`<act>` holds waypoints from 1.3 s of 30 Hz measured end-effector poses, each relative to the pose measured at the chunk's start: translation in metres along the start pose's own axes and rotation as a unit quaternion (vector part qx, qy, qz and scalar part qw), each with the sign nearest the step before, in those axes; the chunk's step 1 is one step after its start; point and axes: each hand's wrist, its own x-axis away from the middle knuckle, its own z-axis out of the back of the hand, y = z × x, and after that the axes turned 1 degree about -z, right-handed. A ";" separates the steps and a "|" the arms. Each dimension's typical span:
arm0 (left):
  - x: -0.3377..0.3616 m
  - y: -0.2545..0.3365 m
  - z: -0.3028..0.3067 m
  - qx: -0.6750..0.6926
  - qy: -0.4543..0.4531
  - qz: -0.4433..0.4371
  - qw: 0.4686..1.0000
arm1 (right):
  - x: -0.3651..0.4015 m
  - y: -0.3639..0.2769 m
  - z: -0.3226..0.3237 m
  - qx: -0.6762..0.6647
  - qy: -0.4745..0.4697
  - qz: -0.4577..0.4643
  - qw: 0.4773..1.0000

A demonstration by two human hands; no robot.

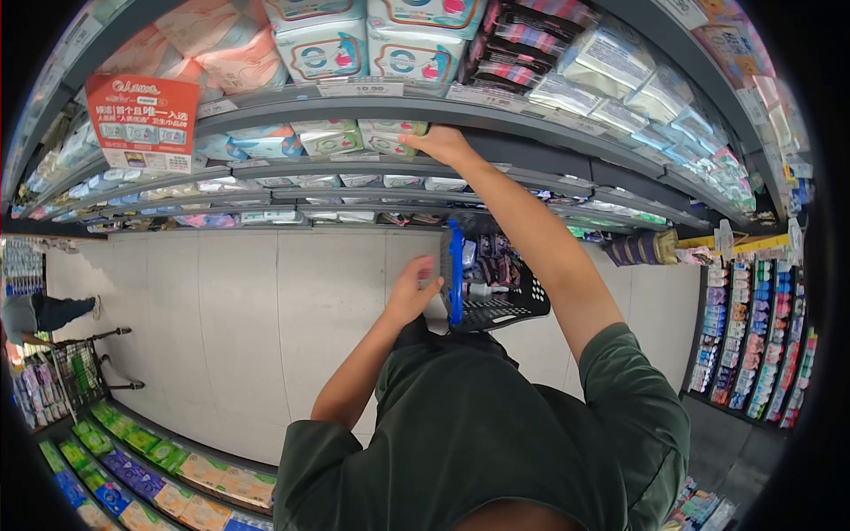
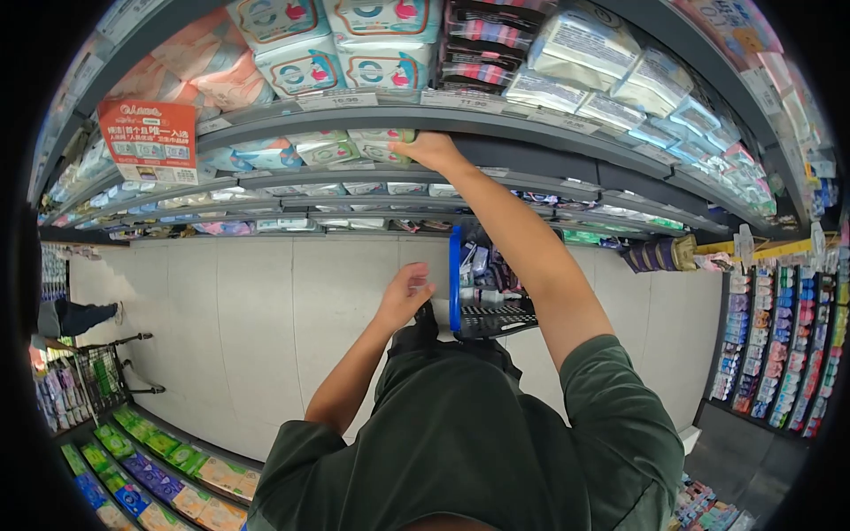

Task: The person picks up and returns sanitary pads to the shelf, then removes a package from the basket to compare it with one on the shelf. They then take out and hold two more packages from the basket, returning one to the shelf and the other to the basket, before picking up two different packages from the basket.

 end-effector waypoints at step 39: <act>-0.073 -0.056 -0.087 0.045 0.103 0.185 0.976 | 0.477 0.218 -0.028 -0.175 0.045 -0.329 0.927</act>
